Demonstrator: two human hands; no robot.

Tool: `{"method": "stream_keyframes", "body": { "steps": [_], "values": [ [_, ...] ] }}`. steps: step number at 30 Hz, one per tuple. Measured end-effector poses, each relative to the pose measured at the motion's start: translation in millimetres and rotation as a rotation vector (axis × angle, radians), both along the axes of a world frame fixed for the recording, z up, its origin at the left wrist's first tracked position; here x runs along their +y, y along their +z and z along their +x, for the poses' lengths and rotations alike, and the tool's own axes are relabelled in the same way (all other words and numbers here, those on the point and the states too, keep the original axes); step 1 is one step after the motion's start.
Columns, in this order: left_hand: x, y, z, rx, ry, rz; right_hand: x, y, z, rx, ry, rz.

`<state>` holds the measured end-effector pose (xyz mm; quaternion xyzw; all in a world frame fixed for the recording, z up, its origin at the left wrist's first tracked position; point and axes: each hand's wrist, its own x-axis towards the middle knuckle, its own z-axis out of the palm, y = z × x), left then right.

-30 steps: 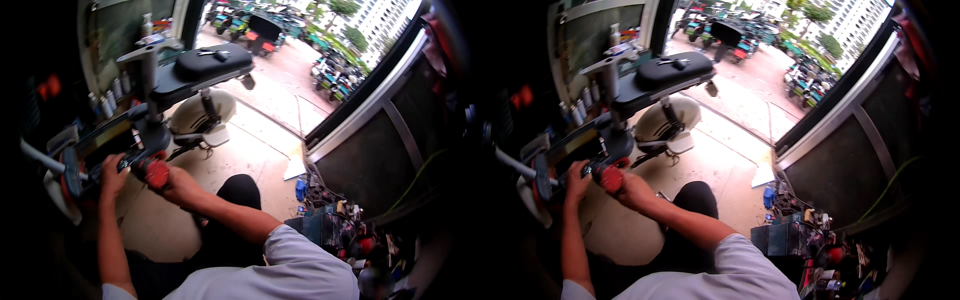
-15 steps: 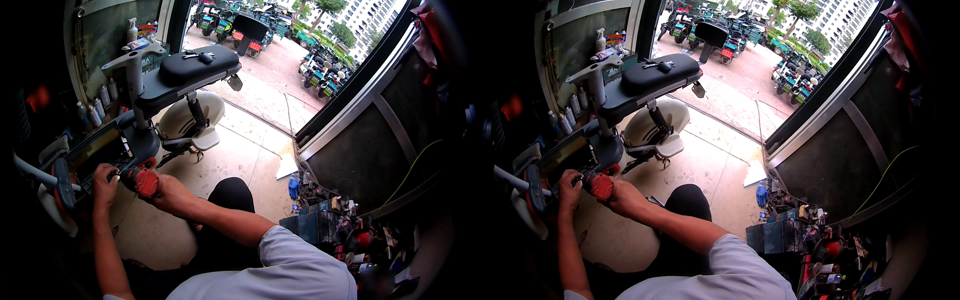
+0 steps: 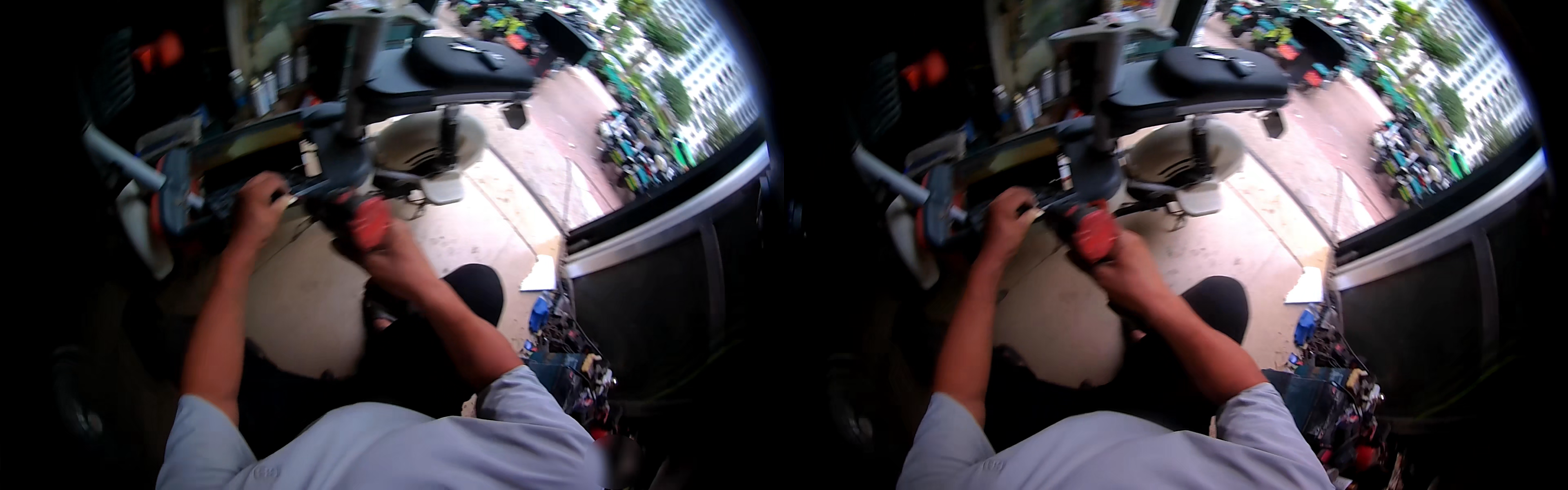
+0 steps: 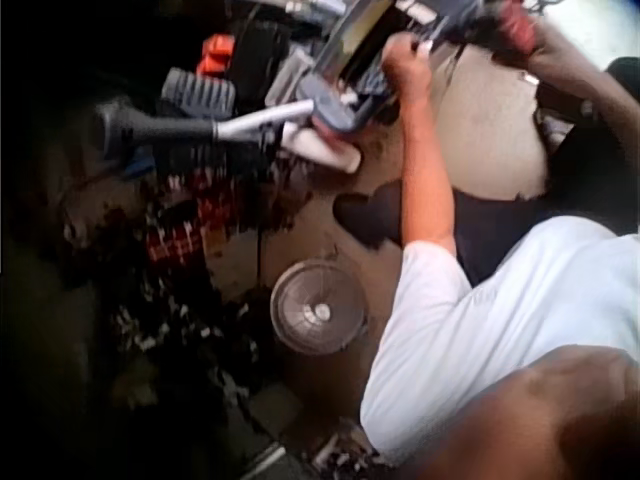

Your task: The person removes a seat from a scooter, handles the seat base, and uses a power drill to remove fasteners from the internal frame.

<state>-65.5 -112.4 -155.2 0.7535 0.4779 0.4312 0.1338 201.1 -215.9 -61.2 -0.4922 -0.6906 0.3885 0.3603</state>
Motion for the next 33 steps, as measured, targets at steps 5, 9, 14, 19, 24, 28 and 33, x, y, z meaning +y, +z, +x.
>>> {"method": "stream_keyframes", "body": {
  "steps": [5,9,14,19,24,28,33],
  "values": [
    [-2,15,-3,-0.152,0.218,-0.201,-3,5,7,0.191,-0.174,-0.265],
    [9,13,-21,-0.673,0.220,-0.305,-7,6,9,0.313,-0.254,-0.200],
    [-7,50,-45,-1.159,0.150,-0.594,-19,-36,34,0.204,-0.006,-0.378],
    [-30,70,-45,-1.211,0.065,-0.686,-38,-94,11,-0.203,0.199,-0.527],
    [-35,73,-49,-1.244,0.080,-0.647,-18,-195,-31,-0.279,0.366,-0.504],
    [-36,72,-52,-1.207,0.120,-0.652,11,-265,-85,-0.178,0.337,-0.306],
    [-56,79,-63,-1.155,0.167,-0.664,18,-366,-108,-0.166,0.148,-0.317]
  ]
}}
